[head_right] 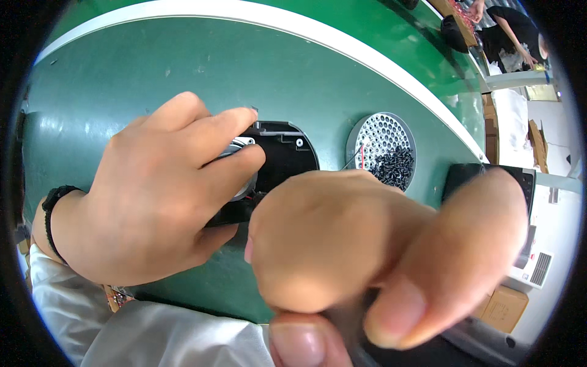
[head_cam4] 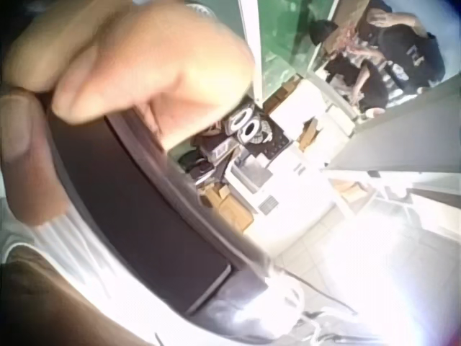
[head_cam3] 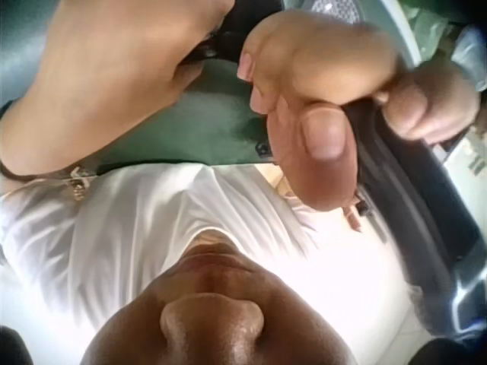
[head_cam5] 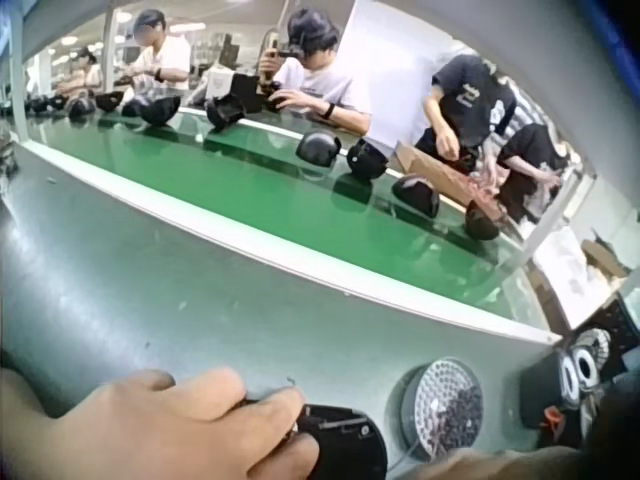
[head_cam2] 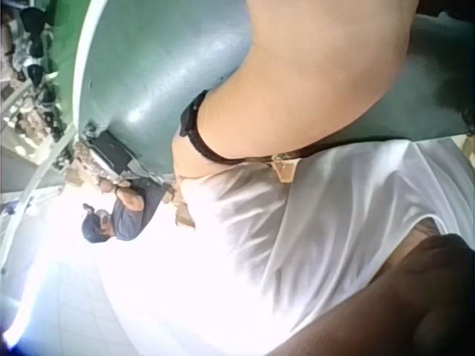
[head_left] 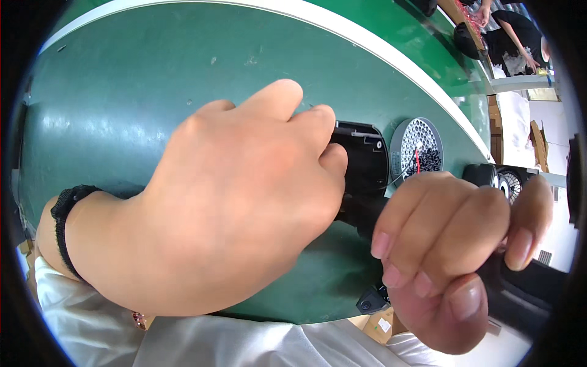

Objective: Assembling internal components and screwing a black plastic housing using an electric screwdriver on a production line.

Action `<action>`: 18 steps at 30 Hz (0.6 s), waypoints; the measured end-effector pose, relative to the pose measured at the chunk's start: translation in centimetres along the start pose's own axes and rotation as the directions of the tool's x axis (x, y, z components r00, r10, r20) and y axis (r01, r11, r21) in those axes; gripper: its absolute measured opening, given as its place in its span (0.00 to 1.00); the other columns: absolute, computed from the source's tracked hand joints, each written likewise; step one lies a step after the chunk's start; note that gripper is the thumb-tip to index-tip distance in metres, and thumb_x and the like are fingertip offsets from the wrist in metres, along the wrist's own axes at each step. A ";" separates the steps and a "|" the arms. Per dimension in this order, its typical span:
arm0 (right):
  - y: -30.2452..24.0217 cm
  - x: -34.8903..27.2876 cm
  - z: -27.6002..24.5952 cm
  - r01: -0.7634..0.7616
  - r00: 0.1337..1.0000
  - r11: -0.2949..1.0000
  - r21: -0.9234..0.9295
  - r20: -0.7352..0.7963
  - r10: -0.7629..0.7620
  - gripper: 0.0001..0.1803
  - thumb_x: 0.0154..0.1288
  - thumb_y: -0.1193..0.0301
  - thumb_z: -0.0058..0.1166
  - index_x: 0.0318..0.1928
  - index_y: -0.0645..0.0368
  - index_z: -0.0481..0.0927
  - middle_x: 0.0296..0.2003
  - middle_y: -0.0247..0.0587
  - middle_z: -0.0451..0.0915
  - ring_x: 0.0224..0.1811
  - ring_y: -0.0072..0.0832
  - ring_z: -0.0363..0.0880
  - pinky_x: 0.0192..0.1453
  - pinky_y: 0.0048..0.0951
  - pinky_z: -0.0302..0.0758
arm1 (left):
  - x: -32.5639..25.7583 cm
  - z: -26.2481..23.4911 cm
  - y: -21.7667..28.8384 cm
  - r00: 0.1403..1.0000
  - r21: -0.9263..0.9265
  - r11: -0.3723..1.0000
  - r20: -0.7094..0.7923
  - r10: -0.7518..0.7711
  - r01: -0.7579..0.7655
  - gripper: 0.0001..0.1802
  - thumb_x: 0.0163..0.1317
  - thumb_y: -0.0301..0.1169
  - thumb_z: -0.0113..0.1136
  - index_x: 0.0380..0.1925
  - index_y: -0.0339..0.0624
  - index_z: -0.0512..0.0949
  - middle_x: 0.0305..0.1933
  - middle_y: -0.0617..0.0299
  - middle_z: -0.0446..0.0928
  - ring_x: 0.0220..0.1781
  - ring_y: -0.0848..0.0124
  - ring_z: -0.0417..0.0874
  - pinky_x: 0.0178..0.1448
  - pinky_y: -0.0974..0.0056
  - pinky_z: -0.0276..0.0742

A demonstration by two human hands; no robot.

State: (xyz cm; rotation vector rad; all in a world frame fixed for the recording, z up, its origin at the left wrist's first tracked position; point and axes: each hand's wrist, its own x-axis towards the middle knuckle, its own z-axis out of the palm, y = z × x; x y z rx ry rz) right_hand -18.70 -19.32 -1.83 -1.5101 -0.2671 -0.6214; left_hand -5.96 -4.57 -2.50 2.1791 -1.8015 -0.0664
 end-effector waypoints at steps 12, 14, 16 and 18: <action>-5.3 2.0 -1.2 0.183 0.905 0.980 0.073 -0.401 -0.139 0.25 0.65 0.73 0.62 0.53 0.53 0.59 0.19 0.31 0.68 0.16 0.25 0.71 0.26 0.30 0.75 | 0.3 -1.6 -0.3 0.988 -0.057 0.996 0.144 -0.065 0.074 0.32 0.46 0.40 0.76 0.54 0.44 0.80 0.61 0.52 0.76 0.53 0.55 0.79 0.48 0.52 0.83; -6.6 2.2 -3.7 0.282 0.879 0.958 -0.046 -0.388 -0.277 0.21 0.69 0.72 0.54 0.55 0.57 0.59 0.21 0.31 0.66 0.17 0.22 0.68 0.27 0.27 0.73 | 1.2 -2.1 -1.2 0.968 -0.234 0.958 0.227 -0.110 0.164 0.28 0.49 0.39 0.75 0.50 0.40 0.82 0.53 0.49 0.80 0.50 0.52 0.81 0.50 0.53 0.82; -7.7 2.0 -5.5 0.267 0.810 0.951 -0.155 -0.499 -0.309 0.23 0.68 0.71 0.56 0.55 0.57 0.57 0.21 0.33 0.68 0.17 0.26 0.69 0.28 0.30 0.74 | 3.2 -2.9 -3.4 0.966 -0.254 0.949 0.224 -0.128 0.185 0.27 0.49 0.40 0.73 0.49 0.40 0.83 0.50 0.48 0.82 0.49 0.51 0.83 0.51 0.53 0.82; -7.5 2.4 -6.8 0.245 0.756 0.951 -0.190 -0.576 -0.310 0.22 0.68 0.71 0.52 0.56 0.60 0.59 0.21 0.34 0.66 0.16 0.23 0.67 0.28 0.28 0.73 | 5.5 -3.5 -6.5 0.949 -0.298 0.908 0.209 -0.238 0.294 0.26 0.48 0.41 0.73 0.46 0.38 0.84 0.42 0.47 0.84 0.46 0.51 0.86 0.51 0.54 0.82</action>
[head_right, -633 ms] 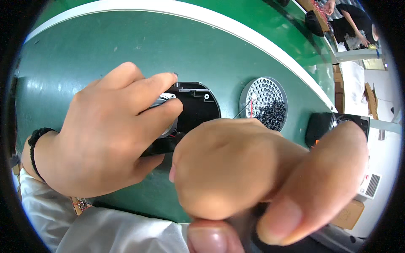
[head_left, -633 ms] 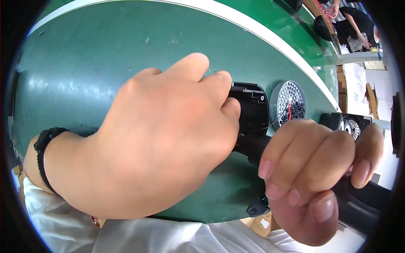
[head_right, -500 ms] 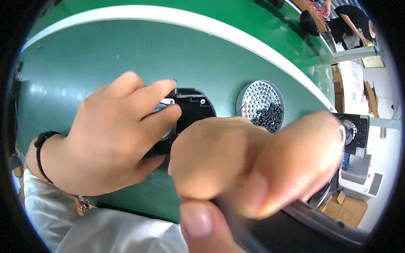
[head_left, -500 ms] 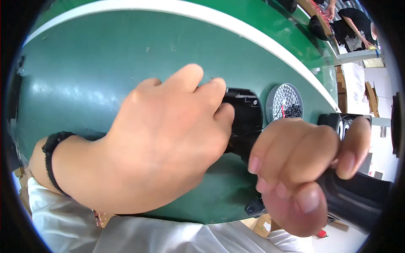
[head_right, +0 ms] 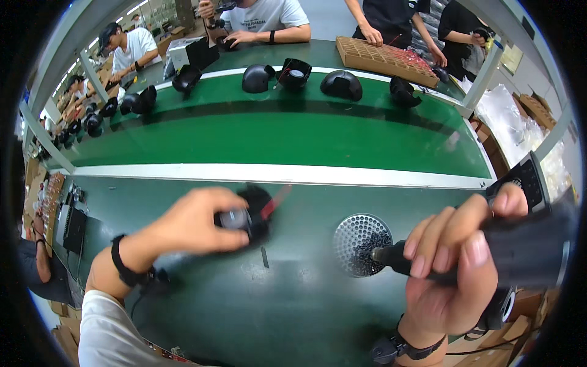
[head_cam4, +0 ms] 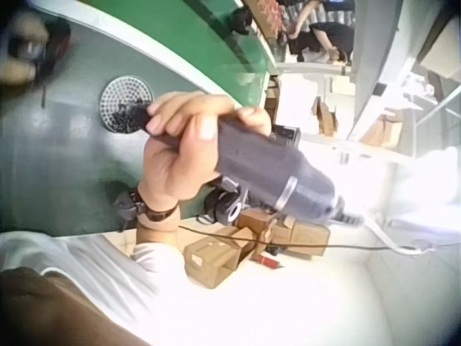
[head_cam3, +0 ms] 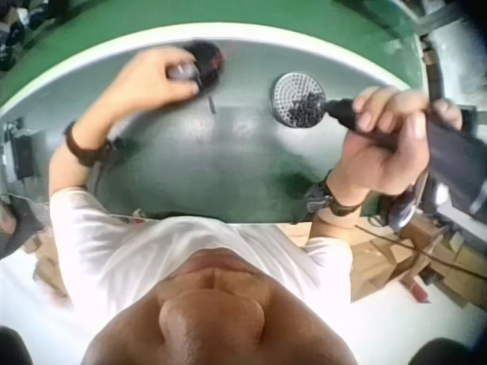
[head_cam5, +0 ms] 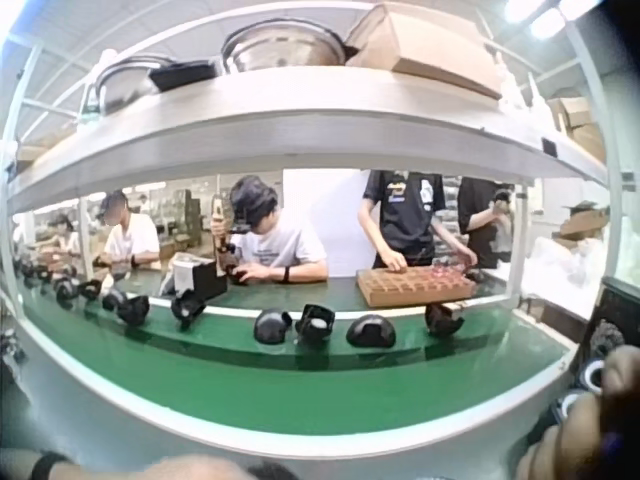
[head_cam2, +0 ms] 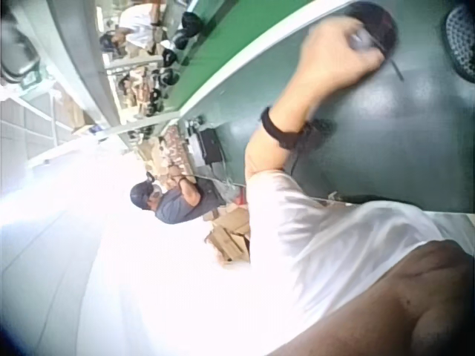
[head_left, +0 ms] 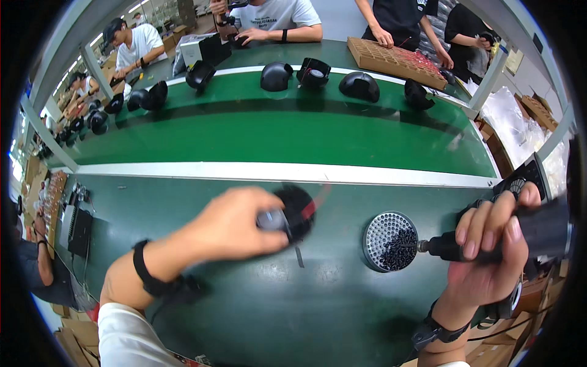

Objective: Assembling internal components and screwing a black plastic housing using an electric screwdriver on a production line.

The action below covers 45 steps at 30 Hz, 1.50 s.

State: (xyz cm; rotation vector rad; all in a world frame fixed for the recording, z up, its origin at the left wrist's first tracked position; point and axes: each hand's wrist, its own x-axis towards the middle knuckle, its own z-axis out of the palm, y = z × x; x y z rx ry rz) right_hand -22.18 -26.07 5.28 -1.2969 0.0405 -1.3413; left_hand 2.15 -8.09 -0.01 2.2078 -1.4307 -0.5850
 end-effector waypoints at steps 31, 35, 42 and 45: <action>2.2 2.3 -2.7 -0.066 0.998 0.962 -0.266 -0.014 0.064 0.19 0.67 0.69 0.51 0.51 0.60 0.58 0.21 0.29 0.65 0.14 0.19 0.64 0.25 0.22 0.70 | 37.2 -5.1 -8.6 0.844 0.480 0.841 -0.534 0.054 0.250 0.43 0.56 0.69 0.57 0.61 0.48 0.79 0.63 0.43 0.78 0.65 0.49 0.78 0.71 0.50 0.70; 1.9 2.6 -3.1 -0.044 0.992 0.971 -0.236 0.102 0.069 0.20 0.70 0.70 0.46 0.58 0.64 0.60 0.23 0.31 0.66 0.17 0.20 0.65 0.29 0.24 0.70 | 40.0 -6.0 -13.8 0.844 0.438 0.829 -0.532 -0.073 0.347 0.47 0.53 0.68 0.62 0.62 0.41 0.78 0.67 0.42 0.75 0.67 0.48 0.76 0.72 0.51 0.69; 2.8 2.6 -4.5 -0.162 0.982 0.968 -0.190 0.067 0.177 0.20 0.69 0.69 0.46 0.57 0.66 0.64 0.23 0.34 0.68 0.17 0.24 0.68 0.30 0.28 0.72 | 33.4 -3.8 -12.1 0.804 0.203 0.970 -0.594 0.011 0.137 0.35 0.54 0.52 0.67 0.56 0.38 0.82 0.54 0.48 0.85 0.54 0.56 0.86 0.61 0.59 0.77; 4.1 2.0 -4.2 -0.164 0.983 0.964 -0.210 0.047 0.178 0.19 0.68 0.69 0.48 0.56 0.66 0.65 0.23 0.35 0.69 0.17 0.24 0.68 0.29 0.29 0.72 | 25.3 -2.3 -7.9 0.846 -0.092 0.994 -0.533 0.005 -0.064 0.33 0.54 0.41 0.69 0.59 0.36 0.80 0.52 0.51 0.84 0.51 0.67 0.84 0.59 0.63 0.76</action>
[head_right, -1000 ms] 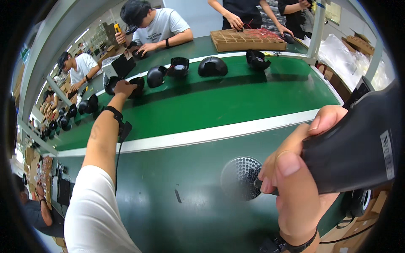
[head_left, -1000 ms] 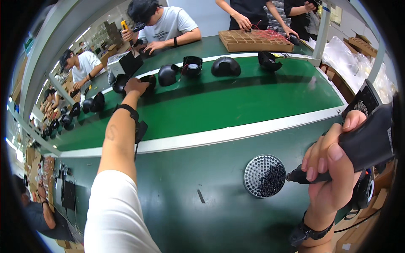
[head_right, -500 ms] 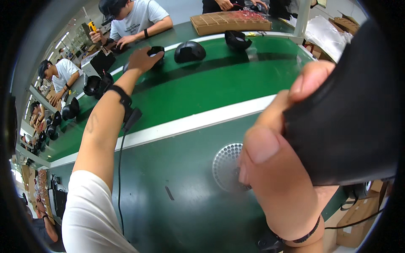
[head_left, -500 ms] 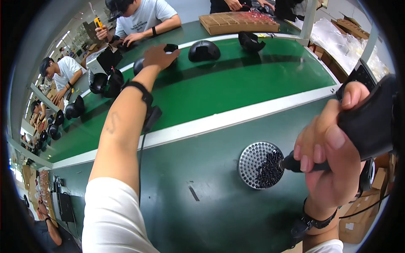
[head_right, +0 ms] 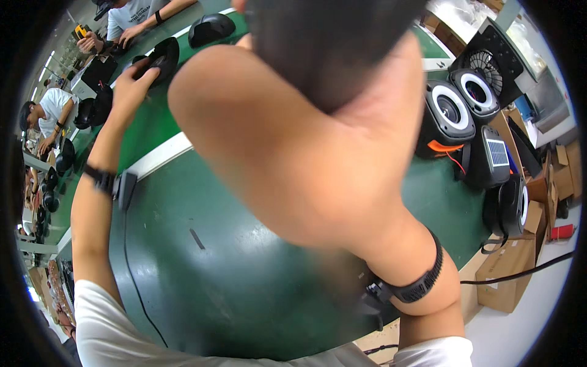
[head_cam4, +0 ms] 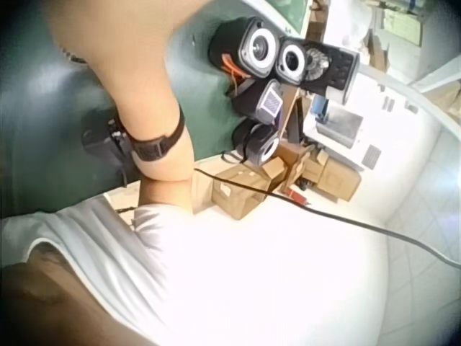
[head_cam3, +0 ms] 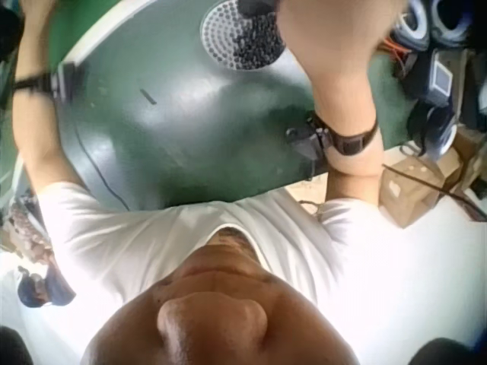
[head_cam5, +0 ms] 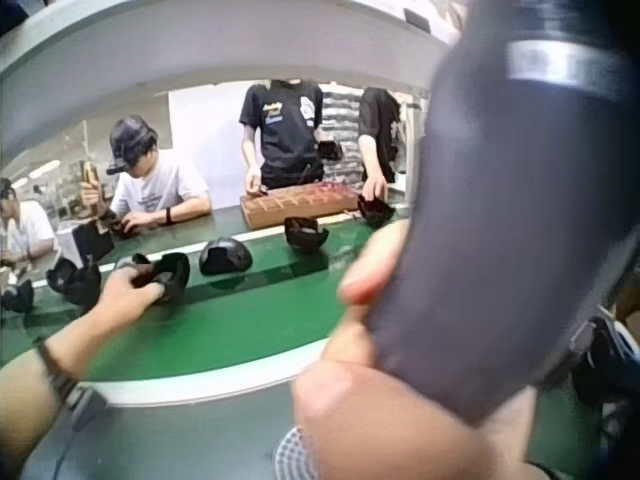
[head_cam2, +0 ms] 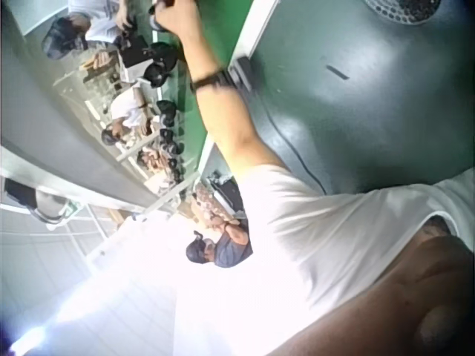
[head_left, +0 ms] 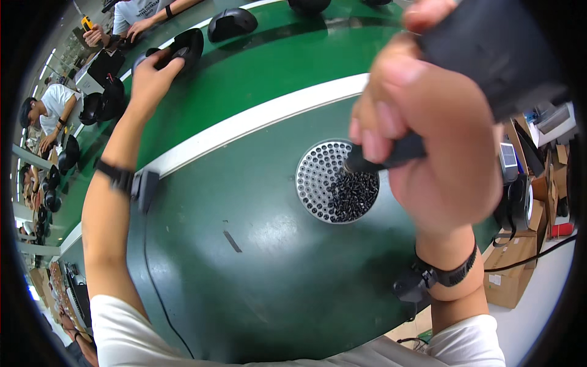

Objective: Assembling internal components and screwing a black plastic housing using an electric screwdriver on a production line.

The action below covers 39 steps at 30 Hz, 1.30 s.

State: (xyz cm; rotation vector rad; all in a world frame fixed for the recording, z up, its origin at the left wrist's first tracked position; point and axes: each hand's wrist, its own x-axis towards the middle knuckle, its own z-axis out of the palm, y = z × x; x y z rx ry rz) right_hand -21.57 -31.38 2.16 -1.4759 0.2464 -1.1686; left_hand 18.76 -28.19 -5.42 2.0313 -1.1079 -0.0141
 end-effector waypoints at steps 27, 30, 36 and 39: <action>9.2 -0.3 1.0 0.098 0.991 0.972 0.215 -0.113 -0.075 0.15 0.58 0.87 0.51 0.47 0.66 0.70 0.23 0.37 0.76 0.16 0.21 0.71 0.21 0.25 0.70 | -27.8 -7.8 11.4 0.849 0.055 0.925 0.420 0.321 -0.376 0.35 0.39 0.35 0.67 0.52 0.33 0.80 0.52 0.44 0.77 0.58 0.45 0.77 0.74 0.38 0.61; 9.0 -0.3 0.7 0.066 0.997 0.976 0.209 -0.039 -0.059 0.16 0.58 0.87 0.50 0.47 0.66 0.69 0.22 0.38 0.76 0.16 0.22 0.71 0.21 0.25 0.70 | -28.0 -7.1 11.3 0.846 0.080 0.908 0.405 0.346 -0.410 0.34 0.39 0.36 0.69 0.51 0.34 0.80 0.51 0.44 0.77 0.56 0.45 0.77 0.72 0.38 0.63; 8.9 -0.3 0.1 0.145 0.988 0.980 0.139 0.024 -0.149 0.19 0.62 0.82 0.49 0.53 0.65 0.64 0.22 0.43 0.74 0.15 0.29 0.72 0.21 0.31 0.73 | -28.2 -6.4 12.0 0.857 0.150 0.884 0.358 0.369 -0.443 0.32 0.39 0.34 0.71 0.49 0.34 0.81 0.51 0.45 0.78 0.56 0.44 0.77 0.68 0.41 0.68; 7.0 0.4 -0.2 0.140 0.982 0.989 0.053 0.121 -0.145 0.13 0.68 0.72 0.49 0.49 0.63 0.68 0.22 0.33 0.66 0.23 0.23 0.70 0.37 0.27 0.72 | -28.4 -6.1 11.3 0.876 0.171 0.890 0.328 0.354 -0.423 0.31 0.38 0.32 0.71 0.48 0.34 0.82 0.51 0.47 0.78 0.56 0.44 0.77 0.67 0.43 0.69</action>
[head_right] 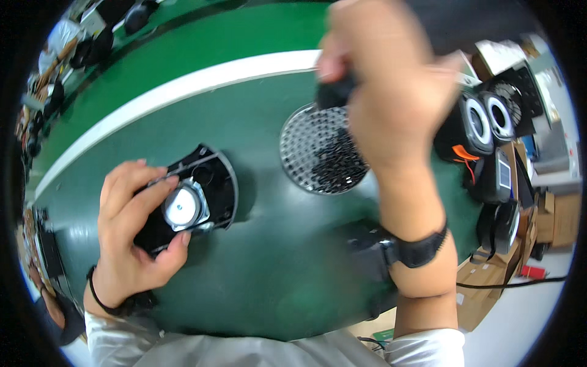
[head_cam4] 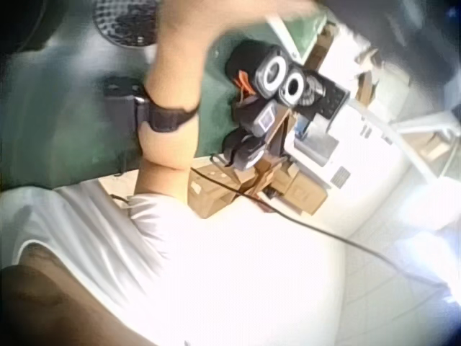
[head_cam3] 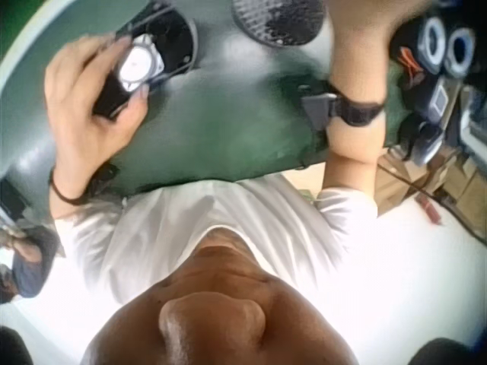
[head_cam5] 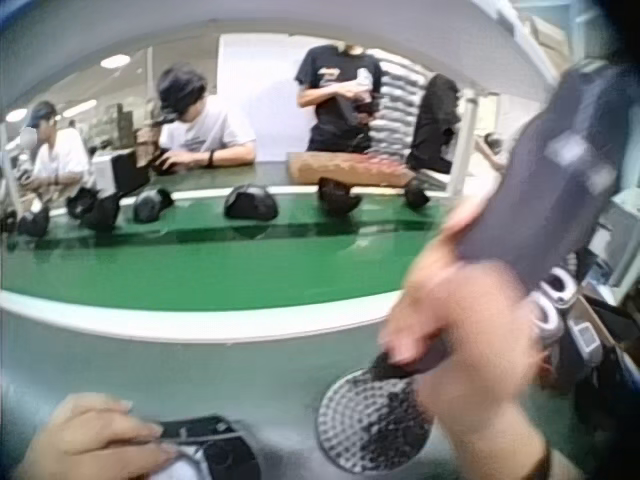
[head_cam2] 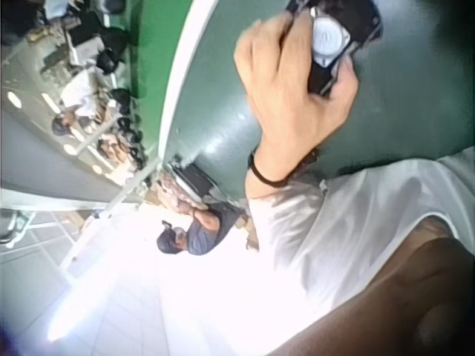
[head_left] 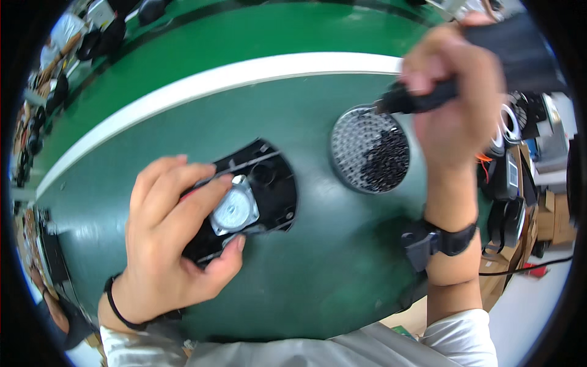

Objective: Assembling internal components and screwing a black plastic housing using an electric screwdriver on a production line.

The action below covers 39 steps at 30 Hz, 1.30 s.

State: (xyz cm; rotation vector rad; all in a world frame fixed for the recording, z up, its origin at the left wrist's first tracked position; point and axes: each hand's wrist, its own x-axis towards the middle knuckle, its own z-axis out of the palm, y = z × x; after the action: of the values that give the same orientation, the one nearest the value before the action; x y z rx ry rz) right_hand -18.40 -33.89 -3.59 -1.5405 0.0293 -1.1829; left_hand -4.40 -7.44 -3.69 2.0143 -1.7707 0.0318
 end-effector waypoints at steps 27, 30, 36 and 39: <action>-7.1 -6.3 8.1 -0.263 0.930 0.946 0.191 0.313 0.195 0.12 0.70 0.70 0.54 0.45 0.57 0.64 0.27 0.29 0.71 0.28 0.22 0.72 0.42 0.26 0.71 | -1.9 0.8 -1.0 0.988 -0.159 0.987 -0.143 -0.057 0.034 0.28 0.35 0.23 0.71 0.44 0.34 0.82 0.49 0.49 0.78 0.49 0.49 0.78 0.54 0.50 0.76; -6.8 -6.4 8.4 -0.271 0.933 0.948 0.165 0.286 0.217 0.15 0.71 0.70 0.54 0.48 0.58 0.61 0.28 0.28 0.71 0.28 0.22 0.72 0.42 0.27 0.71 | -2.0 0.9 -1.2 0.988 -0.165 0.986 -0.142 -0.060 0.036 0.28 0.34 0.22 0.71 0.44 0.34 0.82 0.50 0.49 0.78 0.49 0.50 0.78 0.54 0.51 0.76; -6.6 -6.2 8.1 -0.275 0.921 0.949 0.156 0.326 0.213 0.14 0.71 0.70 0.54 0.47 0.57 0.63 0.27 0.28 0.70 0.27 0.21 0.71 0.41 0.27 0.71 | -2.3 1.1 -1.4 0.983 -0.186 0.981 -0.164 -0.077 0.046 0.28 0.34 0.22 0.71 0.44 0.35 0.82 0.49 0.50 0.78 0.49 0.50 0.79 0.53 0.52 0.77; -7.2 -5.8 8.4 -0.309 0.914 0.941 0.135 0.318 0.254 0.11 0.71 0.69 0.55 0.43 0.56 0.65 0.26 0.29 0.70 0.28 0.21 0.71 0.41 0.25 0.70 | -2.3 1.0 -1.3 0.984 -0.198 0.978 -0.149 -0.100 0.069 0.29 0.33 0.22 0.71 0.43 0.35 0.82 0.48 0.50 0.77 0.49 0.50 0.79 0.53 0.52 0.77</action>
State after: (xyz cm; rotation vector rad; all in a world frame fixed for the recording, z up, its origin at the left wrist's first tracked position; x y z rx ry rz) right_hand -19.56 -21.78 -0.77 -1.4778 -0.0531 -0.6979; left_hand -3.88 -5.52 -5.68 1.8916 -1.5274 -0.0056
